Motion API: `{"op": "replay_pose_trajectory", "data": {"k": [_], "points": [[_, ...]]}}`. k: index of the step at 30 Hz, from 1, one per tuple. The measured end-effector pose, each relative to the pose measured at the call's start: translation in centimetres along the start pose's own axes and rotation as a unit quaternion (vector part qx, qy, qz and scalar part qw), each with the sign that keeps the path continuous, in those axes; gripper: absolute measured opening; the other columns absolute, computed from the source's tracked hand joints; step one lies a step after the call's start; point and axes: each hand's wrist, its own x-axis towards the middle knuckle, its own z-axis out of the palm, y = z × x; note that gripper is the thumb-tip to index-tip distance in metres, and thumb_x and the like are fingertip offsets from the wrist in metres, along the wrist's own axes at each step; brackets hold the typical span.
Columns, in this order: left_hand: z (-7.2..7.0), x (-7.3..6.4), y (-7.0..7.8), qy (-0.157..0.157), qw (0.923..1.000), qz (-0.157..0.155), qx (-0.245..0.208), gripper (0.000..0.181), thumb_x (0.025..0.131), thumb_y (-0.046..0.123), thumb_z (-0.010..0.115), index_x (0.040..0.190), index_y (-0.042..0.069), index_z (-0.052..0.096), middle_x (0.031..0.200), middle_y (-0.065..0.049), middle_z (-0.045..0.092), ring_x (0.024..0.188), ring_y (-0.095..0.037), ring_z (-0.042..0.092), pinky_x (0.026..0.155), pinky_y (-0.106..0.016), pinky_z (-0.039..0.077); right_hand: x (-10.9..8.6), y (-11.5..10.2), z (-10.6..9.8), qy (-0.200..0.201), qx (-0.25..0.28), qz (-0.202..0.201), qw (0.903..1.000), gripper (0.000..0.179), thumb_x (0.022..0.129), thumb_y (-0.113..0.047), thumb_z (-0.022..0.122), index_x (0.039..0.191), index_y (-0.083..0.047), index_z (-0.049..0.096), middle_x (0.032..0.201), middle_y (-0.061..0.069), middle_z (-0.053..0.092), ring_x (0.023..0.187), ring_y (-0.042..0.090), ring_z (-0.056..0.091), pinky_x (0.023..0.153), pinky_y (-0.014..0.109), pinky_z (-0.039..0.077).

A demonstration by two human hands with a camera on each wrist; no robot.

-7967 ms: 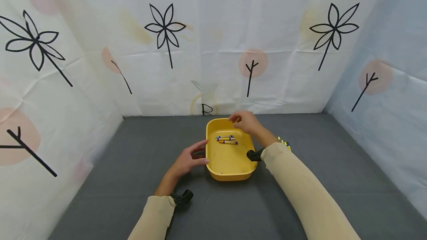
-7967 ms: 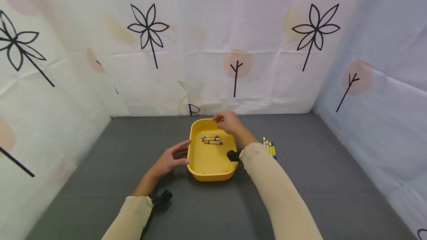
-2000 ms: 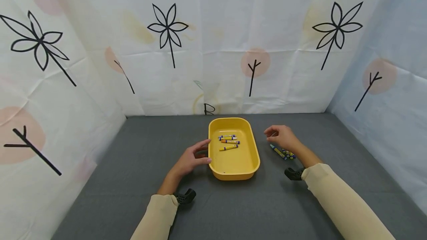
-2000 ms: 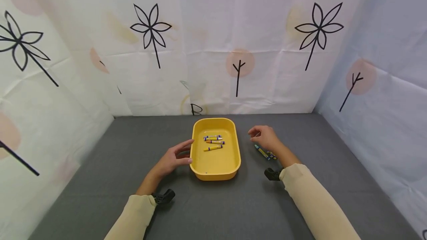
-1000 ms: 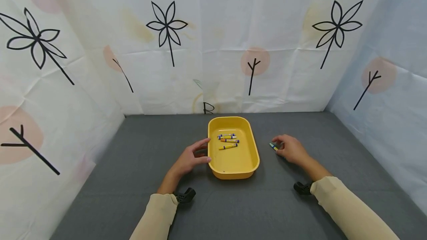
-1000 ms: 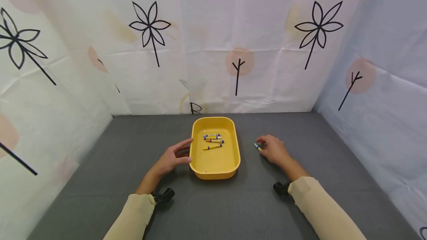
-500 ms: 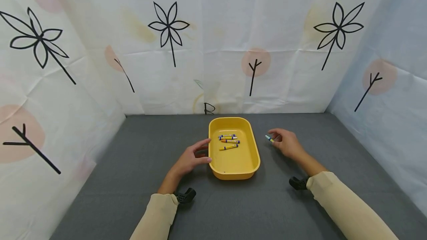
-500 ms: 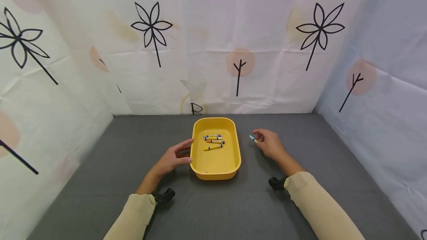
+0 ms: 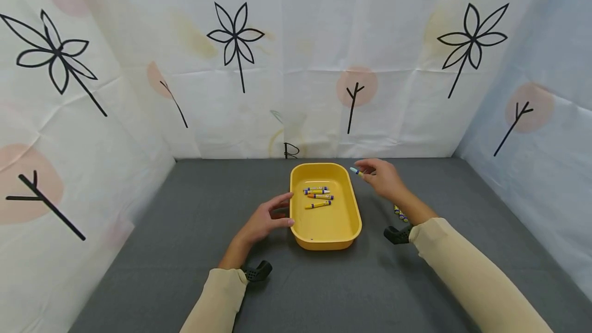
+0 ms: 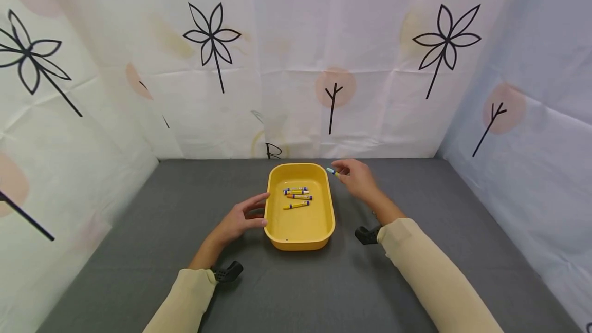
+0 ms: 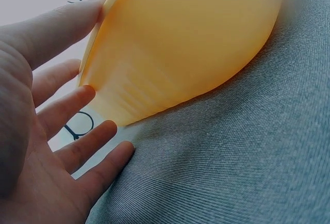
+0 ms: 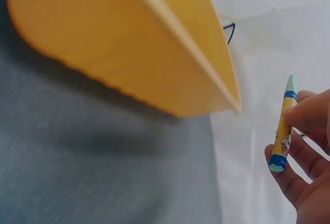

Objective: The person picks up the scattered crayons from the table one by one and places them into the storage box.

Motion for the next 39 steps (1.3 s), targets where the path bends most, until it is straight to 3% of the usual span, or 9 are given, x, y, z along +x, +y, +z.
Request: {"op": "replay_pose_trajectory", "data": {"k": [6,12,22,39], "points": [[-0.2,-0.4,1.7,-0.019,0.9996,-0.004,-0.020,0.071,0.088,0.006,0.070,0.149,0.001,0.035,0.151,-0.022,0.035,0.134,-0.044,0.036,0.107,-0.058,0.032,1.6,-1.9,0.9,-0.016,0.009,-0.021,0.9996,0.028,0.095,0.003,0.056,0.122,-0.001,0.064,0.115,0.017,0.060,0.103,0.033,0.056,0.086,0.047,0.050],[-0.3,-1.0,3.7,-0.031,0.9993,-0.005,-0.020,0.070,0.089,0.007,0.069,0.149,-0.002,0.034,0.151,-0.025,0.034,0.134,-0.045,0.034,0.107,-0.057,0.032,2.9,-3.3,2.0,-0.041,0.016,-0.025,0.9987,0.027,0.096,0.004,0.055,0.120,0.000,0.065,0.115,0.016,0.060,0.101,0.032,0.056,0.085,0.045,0.050],[-0.3,-1.0,3.7,-0.028,0.9993,-0.007,-0.025,0.068,0.089,0.004,0.067,0.149,-0.002,0.035,0.151,-0.024,0.034,0.134,-0.046,0.034,0.107,-0.058,0.031,4.3,-4.5,4.1,-0.117,0.011,-0.045,0.9920,0.025,0.094,0.004,0.057,0.115,-0.002,0.068,0.107,0.012,0.064,0.099,0.030,0.060,0.086,0.043,0.051],[-0.4,-1.0,3.4,-0.032,0.9989,0.001,-0.033,0.067,0.090,0.001,0.066,0.149,-0.002,0.035,0.150,-0.025,0.033,0.133,-0.045,0.036,0.107,-0.058,0.032,5.3,-4.3,7.9,-0.225,-0.003,-0.052,0.9729,0.028,0.085,0.011,0.062,0.110,0.000,0.070,0.091,0.005,0.065,0.086,0.020,0.059,0.079,0.031,0.052]]}}
